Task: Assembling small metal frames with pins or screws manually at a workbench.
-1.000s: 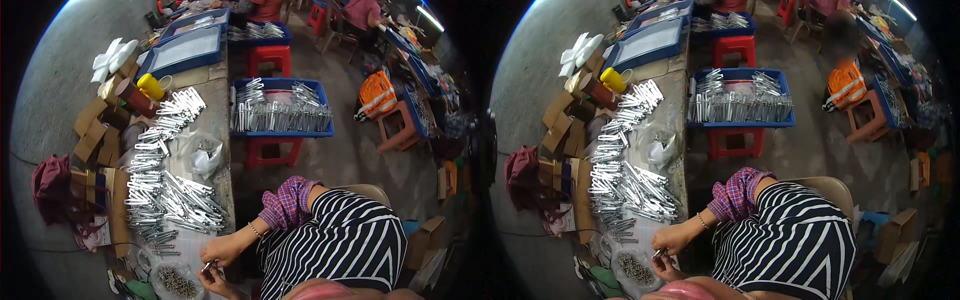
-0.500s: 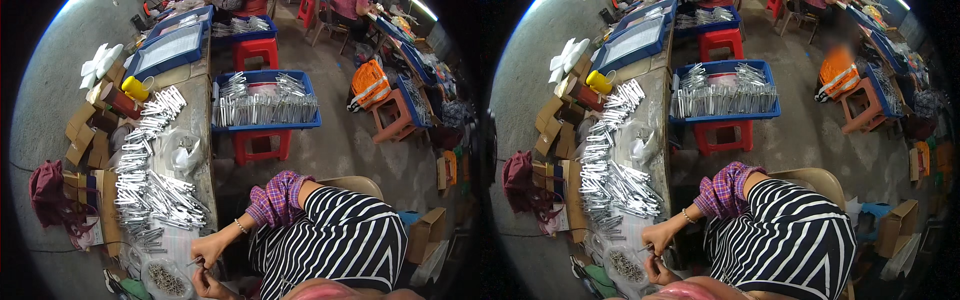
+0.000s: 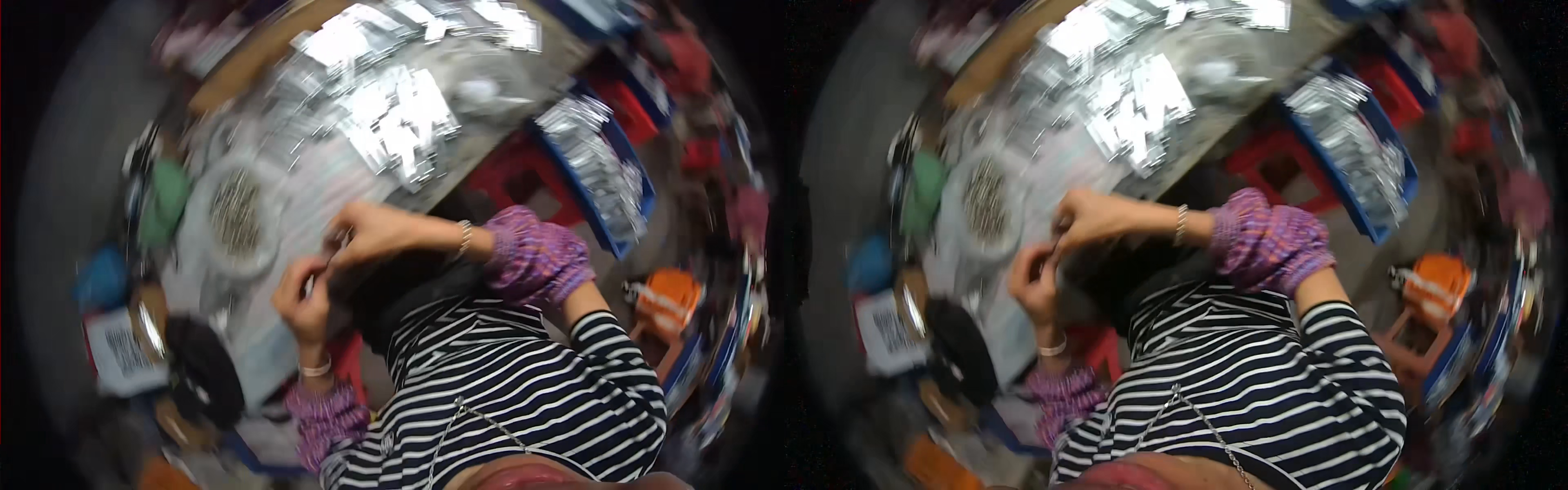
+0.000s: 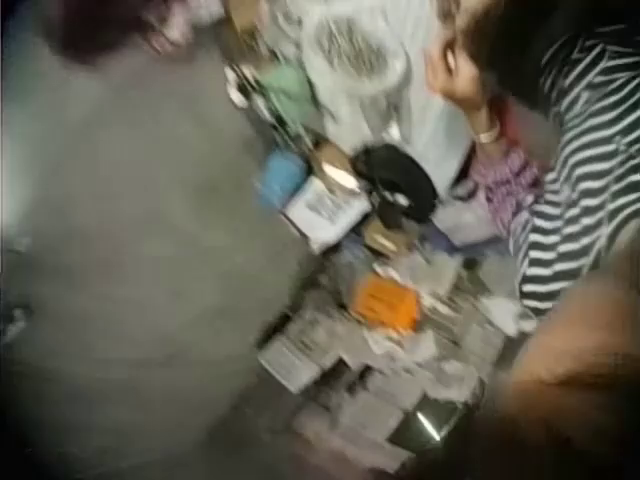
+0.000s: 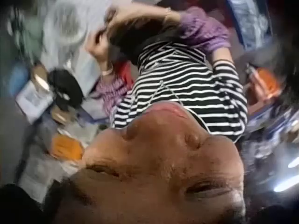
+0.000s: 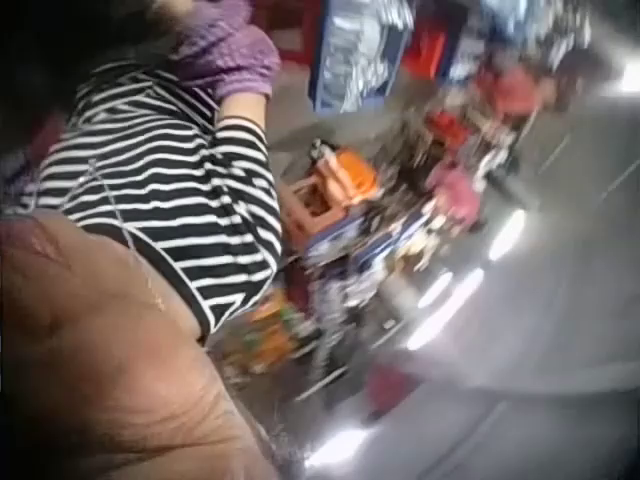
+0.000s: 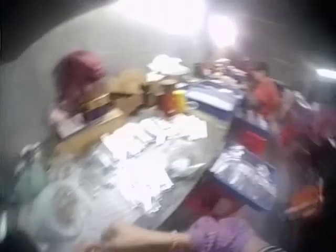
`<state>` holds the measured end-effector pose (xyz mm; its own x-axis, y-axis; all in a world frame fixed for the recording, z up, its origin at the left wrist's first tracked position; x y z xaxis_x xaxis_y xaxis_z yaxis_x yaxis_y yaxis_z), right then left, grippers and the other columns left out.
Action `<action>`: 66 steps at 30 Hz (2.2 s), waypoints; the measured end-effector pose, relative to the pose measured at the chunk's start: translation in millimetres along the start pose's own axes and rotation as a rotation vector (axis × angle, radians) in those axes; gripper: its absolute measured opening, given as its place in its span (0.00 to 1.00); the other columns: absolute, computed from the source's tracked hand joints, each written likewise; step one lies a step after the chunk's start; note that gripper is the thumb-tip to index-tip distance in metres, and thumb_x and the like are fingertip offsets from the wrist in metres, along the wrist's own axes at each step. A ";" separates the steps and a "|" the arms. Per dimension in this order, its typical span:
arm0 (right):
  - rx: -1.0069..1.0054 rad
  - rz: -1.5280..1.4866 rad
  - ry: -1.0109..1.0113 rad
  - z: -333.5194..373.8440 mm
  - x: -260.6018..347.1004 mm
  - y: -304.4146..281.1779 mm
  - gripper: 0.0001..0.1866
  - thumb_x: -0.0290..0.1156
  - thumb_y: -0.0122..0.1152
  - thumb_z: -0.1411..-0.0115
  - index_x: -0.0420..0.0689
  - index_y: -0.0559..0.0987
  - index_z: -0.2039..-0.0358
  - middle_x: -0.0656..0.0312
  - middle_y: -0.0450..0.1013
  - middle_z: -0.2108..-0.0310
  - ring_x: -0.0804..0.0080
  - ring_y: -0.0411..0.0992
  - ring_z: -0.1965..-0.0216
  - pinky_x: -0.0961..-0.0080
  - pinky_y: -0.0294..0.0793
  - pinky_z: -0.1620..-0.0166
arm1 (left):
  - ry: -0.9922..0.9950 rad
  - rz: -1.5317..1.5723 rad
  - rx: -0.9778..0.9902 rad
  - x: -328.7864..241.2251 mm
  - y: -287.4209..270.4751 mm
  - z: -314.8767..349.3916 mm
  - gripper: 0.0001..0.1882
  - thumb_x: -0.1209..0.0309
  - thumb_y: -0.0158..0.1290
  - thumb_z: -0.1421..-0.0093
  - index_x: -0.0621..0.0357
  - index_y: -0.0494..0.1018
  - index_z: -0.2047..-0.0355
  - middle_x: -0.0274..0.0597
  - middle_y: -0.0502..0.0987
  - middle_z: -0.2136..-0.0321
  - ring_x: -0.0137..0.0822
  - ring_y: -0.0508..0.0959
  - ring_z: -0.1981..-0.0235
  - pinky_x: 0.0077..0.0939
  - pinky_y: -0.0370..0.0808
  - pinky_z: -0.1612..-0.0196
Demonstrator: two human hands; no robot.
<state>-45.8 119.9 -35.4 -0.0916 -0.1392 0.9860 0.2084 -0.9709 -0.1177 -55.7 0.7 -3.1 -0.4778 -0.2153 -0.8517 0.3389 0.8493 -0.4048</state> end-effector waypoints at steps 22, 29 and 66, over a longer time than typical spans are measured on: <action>0.062 -0.320 0.310 -28.4 -11.4 29.7 0.10 0.33 0.64 0.50 0.41 0.77 0.70 0.74 0.66 0.81 0.92 0.53 0.86 0.91 0.47 0.84 | -0.017 0.162 -0.124 24.1 -24.9 -5.3 0.05 0.80 0.53 0.48 0.63 0.67 0.72 0.37 0.70 0.80 0.26 0.69 0.81 0.19 0.66 0.77; 0.041 -0.369 0.347 -36.8 -24.0 24.4 0.10 0.33 0.65 0.51 0.41 0.76 0.71 0.74 0.64 0.83 0.90 0.53 0.87 0.90 0.48 0.85 | -0.092 0.181 -0.211 39.8 -29.0 -9.2 0.06 0.80 0.56 0.50 0.62 0.69 0.73 0.34 0.70 0.79 0.22 0.67 0.83 0.15 0.63 0.80; -0.092 -0.316 0.259 -30.3 -27.5 0.9 0.10 0.28 0.64 0.51 0.40 0.76 0.68 0.72 0.69 0.80 0.91 0.58 0.84 0.92 0.52 0.82 | -0.187 0.185 -0.113 43.4 -15.0 -22.1 0.08 0.82 0.56 0.54 0.61 0.74 0.72 0.36 0.76 0.75 0.24 0.73 0.78 0.15 0.68 0.78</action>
<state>-72.5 116.9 -66.2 -0.3817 0.1358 0.9143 0.0434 -0.9854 0.1644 -99.4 -10.8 -26.7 -0.2552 -0.1279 -0.9584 0.3090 0.9284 -0.2062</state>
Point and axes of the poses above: each hand's wrist, its own z-axis away from the middle knuckle, its own y-axis out of the palm, x = y × z, the point moved 10 cm from there along -z, towards the middle knuckle
